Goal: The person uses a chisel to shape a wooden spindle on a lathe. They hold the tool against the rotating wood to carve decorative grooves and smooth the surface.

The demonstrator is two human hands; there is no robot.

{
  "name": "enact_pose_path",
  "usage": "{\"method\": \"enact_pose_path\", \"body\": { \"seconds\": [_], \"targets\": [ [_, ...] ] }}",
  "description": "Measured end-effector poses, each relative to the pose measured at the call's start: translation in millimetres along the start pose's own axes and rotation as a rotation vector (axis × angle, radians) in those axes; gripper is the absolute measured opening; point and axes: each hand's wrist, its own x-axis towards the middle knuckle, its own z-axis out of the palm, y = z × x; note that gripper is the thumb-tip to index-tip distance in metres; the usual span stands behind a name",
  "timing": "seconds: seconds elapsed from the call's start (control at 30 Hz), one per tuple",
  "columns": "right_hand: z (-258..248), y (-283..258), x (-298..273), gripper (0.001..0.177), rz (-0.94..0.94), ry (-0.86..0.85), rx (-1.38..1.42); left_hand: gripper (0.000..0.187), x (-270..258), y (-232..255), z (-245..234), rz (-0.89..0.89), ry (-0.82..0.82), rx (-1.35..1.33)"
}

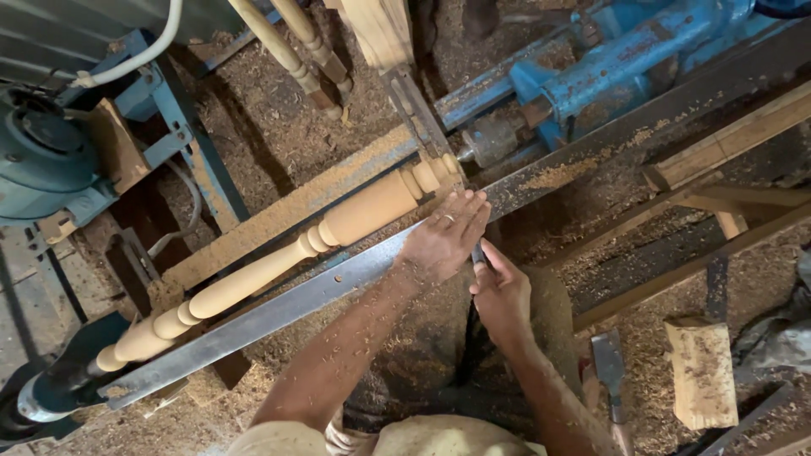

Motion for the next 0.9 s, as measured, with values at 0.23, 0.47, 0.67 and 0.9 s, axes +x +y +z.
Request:
{"method": "enact_pose_path", "body": {
  "seconds": [0.23, 0.47, 0.67, 0.9],
  "targets": [
    [2, 5, 0, 0.046, -0.024, 0.01, 0.048, 0.05, -1, 1, 4, 0.002, 0.003, 0.006],
    [0, 9, 2, 0.045, -0.015, 0.02, 0.029, 0.044, 2, 0, 10, -0.007, 0.066, 0.024],
    [-5, 11, 5, 0.043, -0.067, 0.04, -0.049, 0.042, 3, 1, 9, -0.024, 0.058, -0.026],
    [-16, 14, 12, 0.04, -0.043, 0.034, -0.061, 0.045, 4, 4, -2, -0.024, 0.059, -0.049]
  ]
}}
